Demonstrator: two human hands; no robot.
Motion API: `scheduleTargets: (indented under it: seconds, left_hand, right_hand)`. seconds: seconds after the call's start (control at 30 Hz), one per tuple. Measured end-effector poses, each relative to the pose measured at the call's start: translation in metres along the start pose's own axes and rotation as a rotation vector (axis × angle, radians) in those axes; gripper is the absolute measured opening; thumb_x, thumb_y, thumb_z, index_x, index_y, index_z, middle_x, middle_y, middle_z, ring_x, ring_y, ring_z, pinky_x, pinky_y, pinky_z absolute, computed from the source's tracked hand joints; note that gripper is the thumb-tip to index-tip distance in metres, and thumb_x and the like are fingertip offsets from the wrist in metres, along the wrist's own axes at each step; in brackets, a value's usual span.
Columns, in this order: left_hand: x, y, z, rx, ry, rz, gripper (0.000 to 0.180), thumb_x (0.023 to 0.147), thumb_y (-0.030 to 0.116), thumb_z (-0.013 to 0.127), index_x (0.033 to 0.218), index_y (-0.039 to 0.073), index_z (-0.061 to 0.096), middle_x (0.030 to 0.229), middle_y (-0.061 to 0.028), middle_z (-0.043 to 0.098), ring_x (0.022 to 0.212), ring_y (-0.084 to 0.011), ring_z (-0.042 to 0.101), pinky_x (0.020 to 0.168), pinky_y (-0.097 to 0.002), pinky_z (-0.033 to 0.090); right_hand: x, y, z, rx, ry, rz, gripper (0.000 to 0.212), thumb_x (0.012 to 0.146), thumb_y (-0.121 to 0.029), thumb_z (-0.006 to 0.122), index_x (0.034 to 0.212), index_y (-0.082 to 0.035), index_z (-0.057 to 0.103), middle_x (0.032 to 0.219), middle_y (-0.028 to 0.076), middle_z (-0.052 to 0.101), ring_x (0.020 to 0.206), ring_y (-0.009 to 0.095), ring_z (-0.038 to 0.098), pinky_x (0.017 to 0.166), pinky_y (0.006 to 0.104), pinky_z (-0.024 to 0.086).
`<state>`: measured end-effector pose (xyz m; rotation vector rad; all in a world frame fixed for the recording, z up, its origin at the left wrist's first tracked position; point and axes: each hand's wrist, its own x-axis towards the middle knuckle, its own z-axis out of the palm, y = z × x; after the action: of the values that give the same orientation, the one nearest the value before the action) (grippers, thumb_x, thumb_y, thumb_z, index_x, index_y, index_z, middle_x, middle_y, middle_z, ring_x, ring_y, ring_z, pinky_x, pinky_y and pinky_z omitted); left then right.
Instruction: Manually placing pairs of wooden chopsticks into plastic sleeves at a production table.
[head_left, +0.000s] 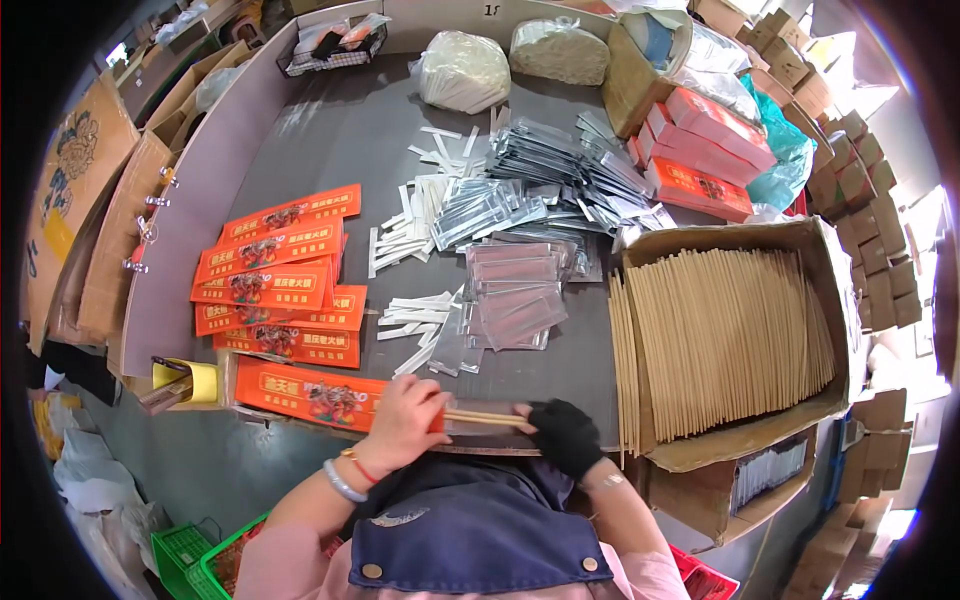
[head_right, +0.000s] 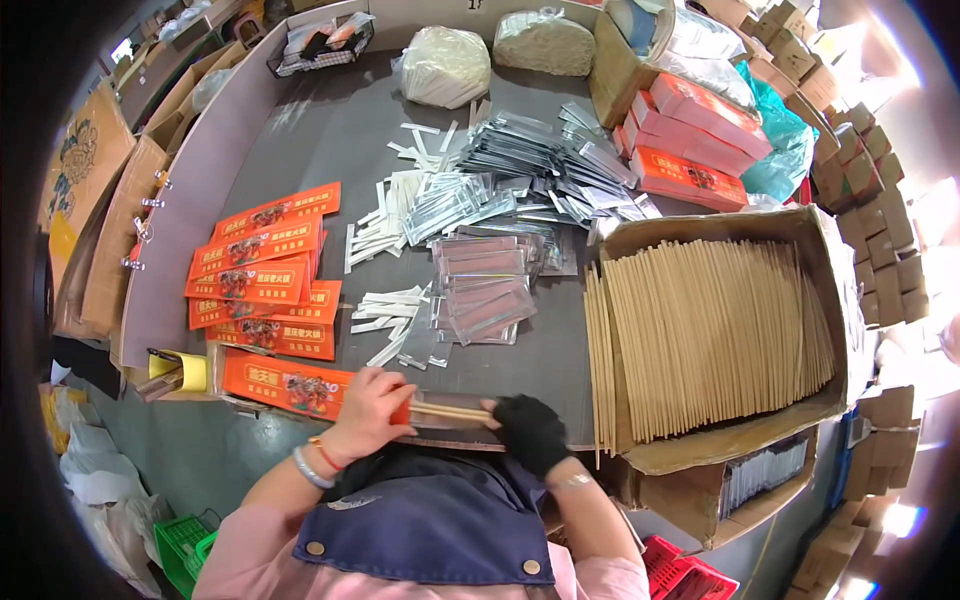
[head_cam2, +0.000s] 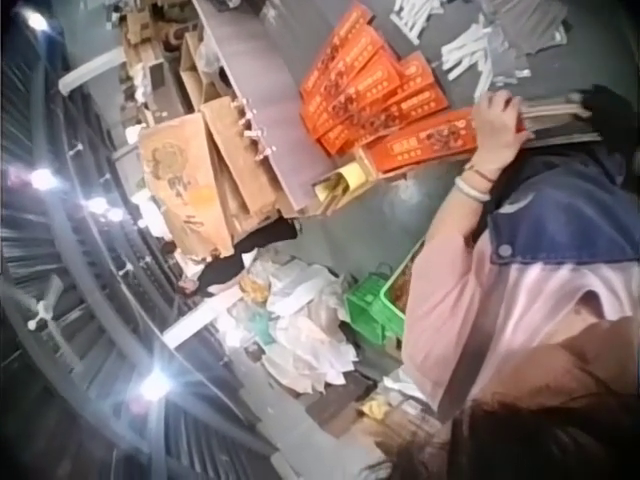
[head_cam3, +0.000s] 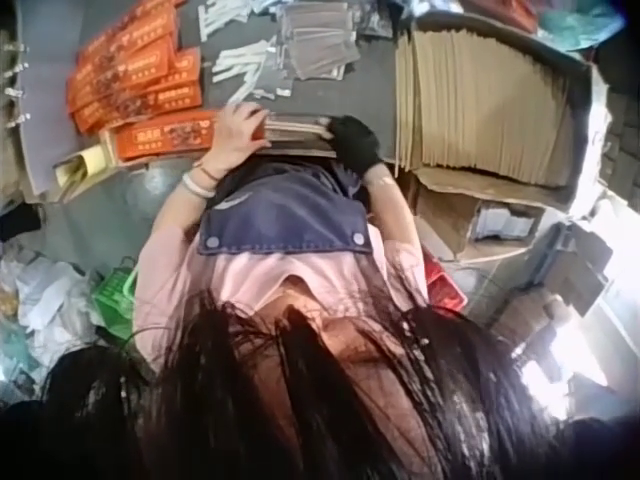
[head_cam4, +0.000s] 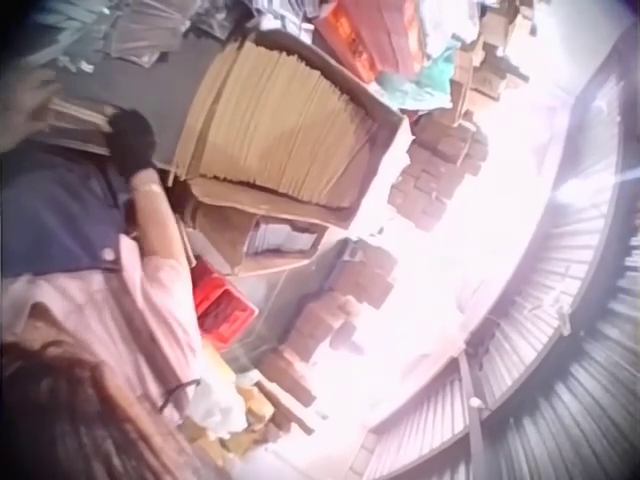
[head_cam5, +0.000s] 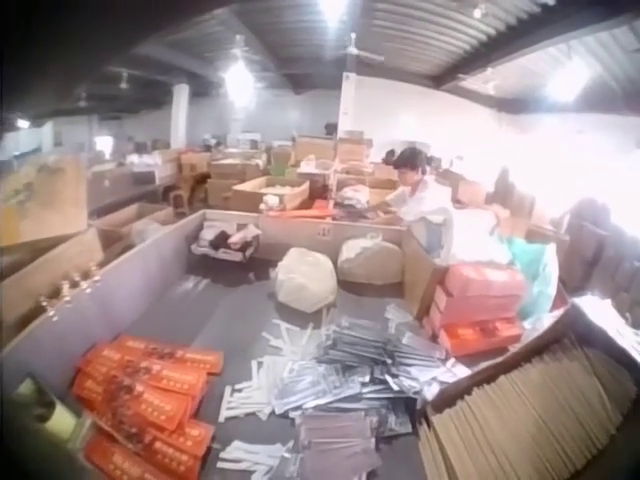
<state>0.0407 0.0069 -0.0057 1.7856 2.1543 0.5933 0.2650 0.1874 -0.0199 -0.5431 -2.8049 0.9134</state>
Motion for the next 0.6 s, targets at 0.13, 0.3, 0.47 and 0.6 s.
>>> scheduleTargets:
  seconds: [0.13, 0.3, 0.47, 0.6]
  left_hand:
    - [0.007, 0.005, -0.004, 0.074, -0.021, 0.019, 0.077, 0.053, 0.025, 0.088, 0.122, 0.005, 0.059, 0.117, -0.0088, 0.056, 0.112, -0.0307, 0.050, 0.096, -0.0440, 0.041]
    - [0.021, 0.011, 0.010, 0.027, -0.051, 0.040, 0.070, 0.061, 0.022, 0.084, 0.124, 0.004, 0.057, 0.118, -0.0094, 0.056, 0.110, -0.0305, 0.051, 0.095, -0.0444, 0.041]
    - [0.027, -0.001, 0.004, 0.182, -0.129, 0.245, 0.037, 0.075, 0.019, 0.066, 0.112, 0.017, 0.065, 0.110, -0.0113, 0.056, 0.103, -0.0309, 0.053, 0.084, -0.0421, 0.044]
    - [0.052, -0.003, -0.061, 0.170, -0.328, 0.298, 0.015, 0.073, 0.013, 0.064, 0.088, 0.013, 0.067, 0.102, -0.0110, 0.055, 0.096, -0.0305, 0.053, 0.077, -0.0433, 0.045]
  right_hand:
    - [-0.004, 0.039, 0.030, -0.114, 0.208, 0.021, 0.027, 0.079, -0.016, 0.073, 0.104, -0.009, 0.068, 0.089, 0.014, 0.065, 0.084, 0.032, 0.062, 0.073, 0.0433, 0.051]
    - [0.024, -0.021, 0.076, 0.559, 0.263, 0.196, 0.026, 0.081, -0.009, 0.072, 0.105, -0.006, 0.062, 0.093, 0.013, 0.064, 0.083, 0.027, 0.063, 0.074, 0.0375, 0.051]
    - [0.045, -0.051, 0.009, -0.166, 0.225, -0.068, 0.062, 0.068, -0.038, 0.082, 0.116, -0.008, 0.057, 0.101, 0.012, 0.063, 0.093, 0.028, 0.060, 0.085, 0.0412, 0.044]
    - [0.028, -0.016, 0.001, -0.140, 0.044, 0.007, 0.064, 0.065, -0.043, 0.081, 0.113, -0.009, 0.057, 0.104, 0.010, 0.060, 0.100, 0.030, 0.056, 0.087, 0.0465, 0.038]
